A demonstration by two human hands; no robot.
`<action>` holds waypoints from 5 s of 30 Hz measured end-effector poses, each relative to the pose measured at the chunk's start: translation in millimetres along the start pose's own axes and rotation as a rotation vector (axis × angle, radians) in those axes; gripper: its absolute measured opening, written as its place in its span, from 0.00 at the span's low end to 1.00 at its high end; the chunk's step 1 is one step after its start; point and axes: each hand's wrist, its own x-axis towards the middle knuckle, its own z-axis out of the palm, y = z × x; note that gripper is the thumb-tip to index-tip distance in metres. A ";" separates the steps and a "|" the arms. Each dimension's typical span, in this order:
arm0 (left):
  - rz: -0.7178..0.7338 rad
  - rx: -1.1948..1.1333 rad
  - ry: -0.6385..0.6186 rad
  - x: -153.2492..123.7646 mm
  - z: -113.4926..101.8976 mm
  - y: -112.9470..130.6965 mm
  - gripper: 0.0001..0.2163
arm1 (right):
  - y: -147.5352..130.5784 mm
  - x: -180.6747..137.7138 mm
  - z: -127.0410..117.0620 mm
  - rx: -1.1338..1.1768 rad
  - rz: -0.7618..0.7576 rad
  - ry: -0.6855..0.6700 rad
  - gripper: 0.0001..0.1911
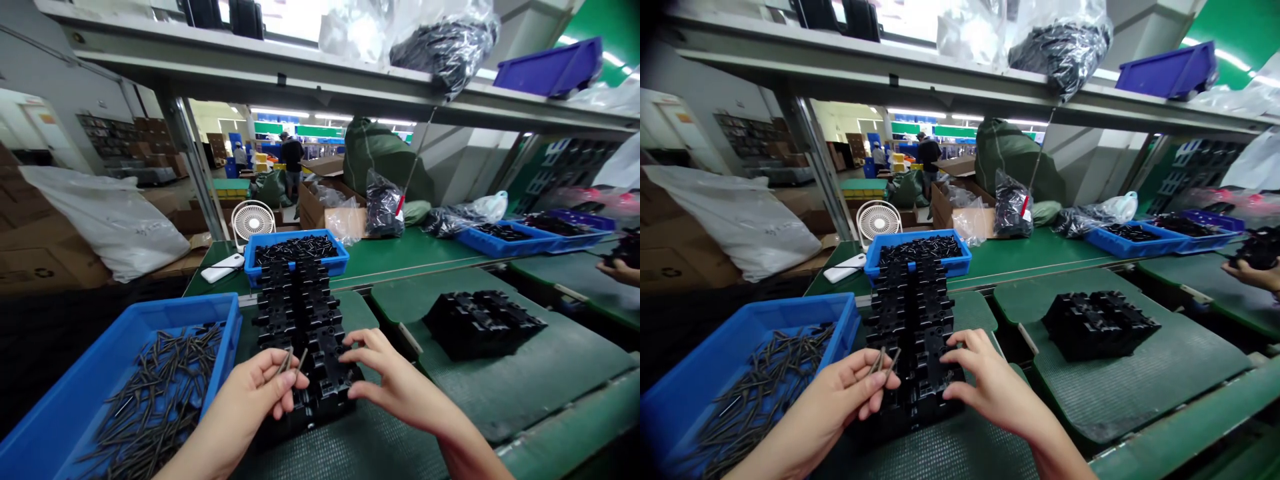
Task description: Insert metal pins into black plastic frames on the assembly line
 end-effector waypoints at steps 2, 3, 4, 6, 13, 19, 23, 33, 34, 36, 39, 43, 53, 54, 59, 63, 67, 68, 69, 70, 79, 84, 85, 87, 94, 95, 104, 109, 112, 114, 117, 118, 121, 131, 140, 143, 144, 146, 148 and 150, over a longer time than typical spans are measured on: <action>0.004 0.059 -0.023 -1.5 1.4 -0.5 0.08 | -15.6 4.9 1.1 0.056 -0.027 0.008 0.21; 0.007 0.082 -0.040 -2.4 2.3 -0.8 0.08 | -24.1 8.6 2.7 0.093 -0.051 0.016 0.22; 0.013 0.101 -0.058 -3.3 3.1 -1.1 0.07 | -32.1 12.8 4.8 0.129 -0.083 0.022 0.20; 0.019 0.127 -0.092 -4.1 4.4 -1.8 0.07 | -43.5 21.2 9.1 0.181 -0.155 0.035 0.11; 0.043 0.122 -0.004 0.1 -0.8 -6.2 0.13 | -16.2 29.3 -1.0 0.062 -0.108 0.262 0.05; 0.046 0.068 0.021 -1.7 -4.8 -10.5 0.16 | 10.6 26.4 -4.5 -0.126 -0.061 0.242 0.05; 0.064 0.078 0.002 -2.2 -4.1 -8.0 0.15 | 15.1 27.0 3.5 -0.158 -0.055 0.209 0.05; 0.017 0.183 0.020 2.7 -1.2 -6.4 0.10 | -37.0 43.5 7.2 0.054 -0.160 0.073 0.07; 0.017 0.188 0.023 2.4 -1.1 -5.9 0.10 | -43.8 47.1 9.9 0.080 -0.184 0.055 0.05; 0.024 0.189 0.030 1.4 -1.2 -4.3 0.10 | -52.4 54.3 15.7 0.127 -0.215 0.034 0.04; 0.044 0.121 0.055 0.6 -3.2 -2.3 0.12 | -53.5 63.6 19.6 0.218 -0.232 0.017 0.03; 0.061 -0.149 0.139 3.1 -8.1 -1.3 0.13 | -44.4 71.8 13.6 0.433 -0.247 -0.036 0.04; 0.049 -0.201 0.002 -3.1 -0.3 -3.4 0.10 | -28.5 77.4 15.3 0.633 -0.165 -0.016 0.07; 0.044 -0.212 -0.006 -3.6 0.2 -4.1 0.10 | -28.9 77.3 15.9 0.634 -0.160 -0.017 0.07; 0.048 -0.251 -0.022 -2.6 0.5 -6.5 0.09 | -30.7 77.0 22.4 0.798 -0.078 -0.046 0.09; 0.116 -0.049 0.026 0.6 -1.4 -5.9 0.11 | -27.5 77.8 30.7 1.098 0.001 -0.153 0.12; 0.144 0.218 0.122 0.9 -4.3 -4.7 0.12 | -27.5 75.4 34.1 1.069 0.073 -0.231 0.13; 0.142 0.257 0.140 0.6 -4.8 -5.1 0.13 | -28.9 74.5 34.1 0.981 0.063 -0.223 0.13; 0.141 0.293 0.155 0.3 -5.2 -5.7 0.13 | -30.7 73.8 33.8 0.886 0.047 -0.202 0.13; 0.138 0.326 0.167 0.0 -5.4 -6.8 0.13 | -32.6 73.3 33.5 0.796 0.032 -0.171 0.13; 0.028 0.134 0.134 4.6 -6.5 -8.2 0.10 | -33.1 77.5 28.1 0.470 -0.171 0.045 0.02; 0.040 0.032 0.122 5.8 -9.8 -5.5 0.11 | -33.7 76.3 26.2 0.439 -0.227 0.092 0.04; 0.032 -0.021 0.103 5.5 -9.5 -5.6 0.13 | -34.2 75.8 25.7 0.428 -0.235 0.098 0.05; 0.002 -0.122 0.075 4.9 -8.1 -5.8 0.15 | -35.3 74.3 24.5 0.419 -0.245 0.110 0.07; -0.059 -0.229 -0.023 0.8 -3.7 -3.9 0.17 | -37.7 67.3 21.7 0.684 -0.269 -0.003 0.05; -0.069 -0.234 -0.045 -0.4 -3.4 -3.7 0.17 | -37.7 67.1 21.1 0.712 -0.248 0.009 0.06; -0.024 -0.318 0.104 -0.7 -5.5 -3.5 0.17 | -7.7 77.4 -3.1 0.200 -0.063 0.198 0.11; -0.036 -0.334 0.144 3.4 -6.5 -4.8 0.16 | 18.7 80.4 -13.3 0.064 -0.010 0.170 0.14; -0.036 -0.318 0.147 4.4 -5.7 -5.6 0.15 | 21.8 79.5 -12.4 0.050 -0.005 0.089 0.15; -0.032 -0.306 0.140 4.3 -5.0 -5.2 0.14 | 20.9 79.1 -10.8 0.034 -0.013 0.064 0.16; -0.022 -0.289 0.126 3.7 -4.3 -4.0 0.12 | 20.6 79.6 -8.5 0.022 -0.033 0.035 0.16; -0.017 -0.282 0.124 3.6 -4.3 -3.6 0.11 | 21.3 80.0 -8.0 0.019 -0.036 0.026 0.16; -0.015 -0.256 0.123 3.5 -4.3 -3.3 0.10 | 23.8 80.2 -7.7 0.000 -0.032 -0.005 0.17; 0.053 0.060 0.113 1.4 -2.5 -2.7 0.09 | -33.9 66.1 11.0 0.094 -0.158 -0.038 0.09; 0.079 0.161 0.065 0.9 -3.6 -3.6 0.11 | -41.4 65.7 21.0 0.272 -0.138 -0.003 0.07; 0.100 0.165 0.076 1.0 -3.8 -4.5 0.10 | -43.0 65.9 19.7 0.329 -0.101 -0.030 0.04; 0.102 0.165 0.077 1.0 -4.0 -4.6 0.10 | -43.7 65.8 20.3 0.324 -0.097 -0.028 0.04; 0.104 0.173 0.070 1.0 -4.3 -4.4 0.10 | -45.0 65.3 22.1 0.294 -0.107 -0.009 0.04; 0.104 0.194 0.061 1.0 -4.6 -3.8 0.11 | -45.8 64.6 23.7 0.270 -0.118 0.005 0.04; 0.096 0.221 0.060 1.0 -4.7 -3.1 0.12 | -45.9 63.8 24.6 0.269 -0.118 -0.008 0.04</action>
